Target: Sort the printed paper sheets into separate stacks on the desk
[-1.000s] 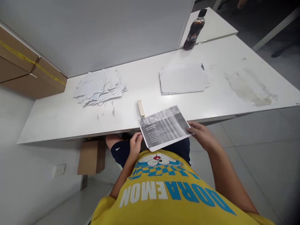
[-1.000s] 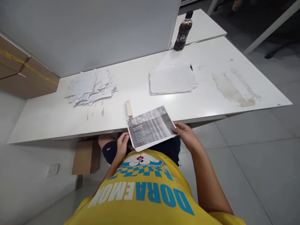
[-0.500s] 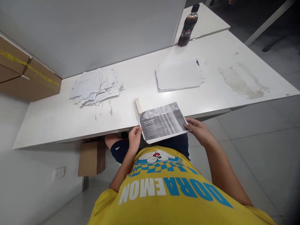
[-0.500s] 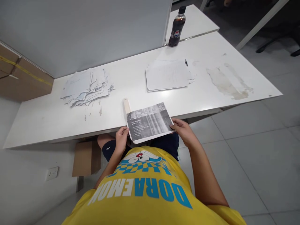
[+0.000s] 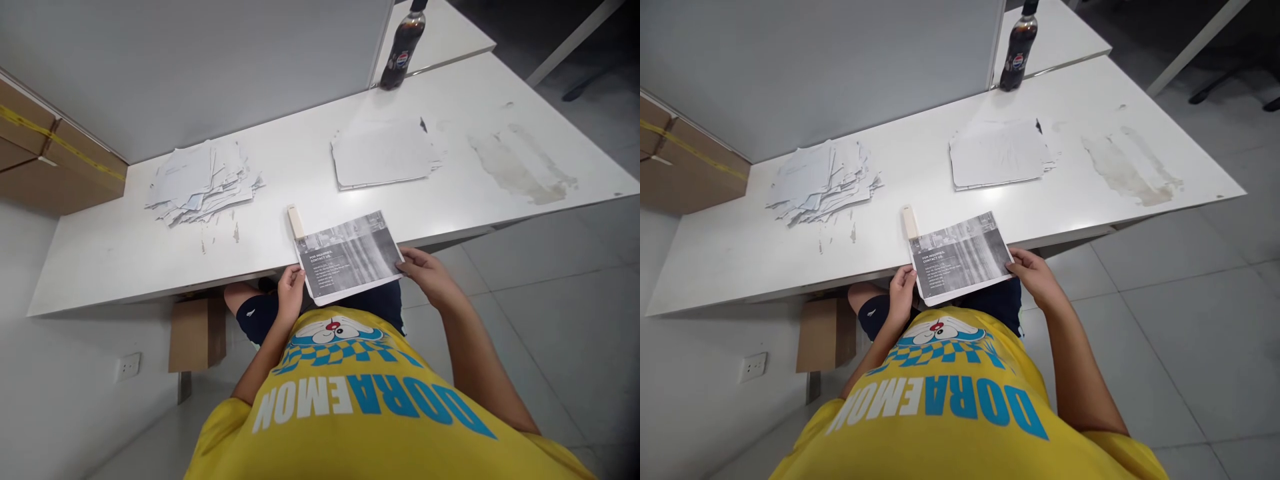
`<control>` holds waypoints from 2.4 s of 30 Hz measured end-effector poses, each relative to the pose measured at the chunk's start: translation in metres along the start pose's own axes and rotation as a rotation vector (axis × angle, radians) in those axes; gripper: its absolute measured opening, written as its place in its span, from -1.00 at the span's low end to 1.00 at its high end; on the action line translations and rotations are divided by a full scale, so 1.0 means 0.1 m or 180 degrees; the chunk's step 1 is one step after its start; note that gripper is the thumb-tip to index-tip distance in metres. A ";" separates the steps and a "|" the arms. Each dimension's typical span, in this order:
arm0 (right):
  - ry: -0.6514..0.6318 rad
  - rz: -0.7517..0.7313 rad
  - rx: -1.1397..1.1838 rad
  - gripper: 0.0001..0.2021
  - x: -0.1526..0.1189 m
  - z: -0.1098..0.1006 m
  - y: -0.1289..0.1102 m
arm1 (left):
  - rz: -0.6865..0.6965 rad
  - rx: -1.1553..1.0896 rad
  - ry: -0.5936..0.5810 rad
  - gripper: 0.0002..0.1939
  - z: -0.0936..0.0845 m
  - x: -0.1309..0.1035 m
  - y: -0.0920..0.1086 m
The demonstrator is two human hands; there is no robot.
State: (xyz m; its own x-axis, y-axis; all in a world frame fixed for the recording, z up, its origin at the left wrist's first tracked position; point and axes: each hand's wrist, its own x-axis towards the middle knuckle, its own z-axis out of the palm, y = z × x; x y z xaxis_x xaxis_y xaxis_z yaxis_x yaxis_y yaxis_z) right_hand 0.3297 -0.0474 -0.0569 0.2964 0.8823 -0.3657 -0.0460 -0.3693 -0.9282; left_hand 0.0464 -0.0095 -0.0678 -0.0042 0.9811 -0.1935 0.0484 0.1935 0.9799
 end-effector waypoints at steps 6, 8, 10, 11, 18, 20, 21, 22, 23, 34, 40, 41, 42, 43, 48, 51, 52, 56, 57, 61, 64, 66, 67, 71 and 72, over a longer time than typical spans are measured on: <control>0.0015 -0.0130 0.0052 -0.68 -0.02 0.02 0.04 | -0.0197 -0.0431 -0.0150 -0.56 0.11 -0.01 0.01; 0.0003 -0.0116 0.0050 -0.67 -0.02 0.03 0.06 | -0.0184 -0.0503 -0.0141 -0.52 0.13 -0.01 0.02; 0.0010 -0.0111 0.0043 -0.65 -0.01 0.04 0.08 | -0.0146 -0.0530 -0.0129 -0.48 0.13 0.00 0.02; 0.0033 -0.0127 0.0015 -0.63 -0.01 0.05 0.08 | -0.0117 -0.0525 -0.0128 -0.45 0.12 0.01 0.02; 0.1074 -0.1392 -0.1575 -0.52 -0.07 0.21 -0.31 | -0.0105 -0.0242 -0.0079 -0.28 0.10 -0.02 0.02; 0.0909 -0.2010 -0.1798 -0.60 -0.07 0.38 -0.48 | -0.0084 -0.0174 -0.0106 -0.29 0.10 -0.04 0.01; 0.0649 -0.2248 -0.1828 -0.64 -0.05 0.49 -0.55 | -0.0073 -0.0153 -0.0097 -0.31 0.11 -0.05 -0.01; 0.0321 -0.2441 -0.1857 -0.67 -0.01 0.62 -0.60 | -0.0072 -0.0145 -0.0073 -0.35 0.12 -0.06 -0.02; -0.0023 -0.2601 -0.1908 -0.69 0.03 0.75 -0.64 | -0.0079 -0.0148 -0.0038 -0.39 0.13 -0.06 -0.04; -0.0967 -0.3174 -0.2819 -0.58 0.48 1.48 -0.76 | 0.0156 -0.0207 0.0107 -0.64 0.21 0.08 -0.12; -0.0858 -0.2866 -0.3279 -0.64 0.40 1.55 -0.88 | 0.0197 -0.0246 0.0138 -0.62 0.23 0.05 -0.12; -0.0844 -0.2786 -0.3398 -0.66 0.39 1.58 -0.89 | 0.0202 -0.0254 0.0127 -0.62 0.23 0.05 -0.12; -0.0833 -0.2713 -0.3512 -0.67 0.37 1.60 -0.90 | 0.0202 -0.0260 0.0119 -0.62 0.23 0.05 -0.12; -0.0828 -0.2656 -0.3609 -0.69 0.36 1.61 -0.89 | 0.0199 -0.0269 0.0112 -0.62 0.23 0.06 -0.12; -0.0895 -0.2586 -0.3761 -0.68 0.33 1.60 -0.80 | 0.0165 -0.0399 0.0100 -0.63 0.23 0.09 -0.11; -0.0944 -0.2564 -0.3693 -0.64 0.31 1.54 -0.76 | 0.0104 -0.0481 0.0161 -0.63 0.22 0.07 -0.05; -0.0979 -0.2566 -0.3627 -0.62 0.29 1.51 -0.76 | 0.0088 -0.0520 0.0204 -0.64 0.21 0.04 -0.01; -0.1259 -0.2763 -0.2952 -0.59 0.02 1.32 -0.82 | -0.0019 -0.0791 0.0411 -0.68 0.05 -0.17 0.30; -0.1438 -0.2841 -0.2737 -0.53 -0.08 1.26 -0.85 | -0.0077 -0.0919 0.0465 -0.67 -0.01 -0.23 0.40; -0.2089 -0.3114 -0.2514 -0.17 -0.49 1.09 -1.04 | -0.0232 -0.1395 0.0678 -0.63 -0.22 -0.40 0.80; -0.1750 -0.3362 -0.2866 -0.16 -0.60 1.04 -1.18 | 0.0010 -0.1431 0.0609 -0.63 -0.28 -0.33 1.06; -0.1431 -0.3666 -0.3095 -0.28 -0.56 1.00 -1.26 | 0.0259 -0.1274 0.0359 -0.62 -0.28 -0.22 1.20; -0.1244 -0.3878 -0.3189 -0.36 -0.51 0.97 -1.30 | 0.0395 -0.1127 0.0215 -0.62 -0.28 -0.14 1.27; -0.0054 -0.4911 -0.3379 -0.54 -0.20 0.80 -1.49 | 0.1103 -0.0138 -0.0035 -0.68 -0.29 0.25 1.41; 0.0328 -0.5098 -0.3403 -0.60 -0.10 0.74 -1.54 | 0.1305 0.0146 -0.0027 -0.69 -0.32 0.38 1.41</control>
State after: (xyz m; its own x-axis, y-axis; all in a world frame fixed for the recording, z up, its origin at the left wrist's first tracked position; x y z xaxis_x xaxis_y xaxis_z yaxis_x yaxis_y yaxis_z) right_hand 0.2635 0.0222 0.0843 -0.4883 0.5261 0.6962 0.7872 0.6098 0.0913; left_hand 0.0213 0.0555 0.0644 0.0330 0.9767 0.2120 0.0887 -0.2141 0.9728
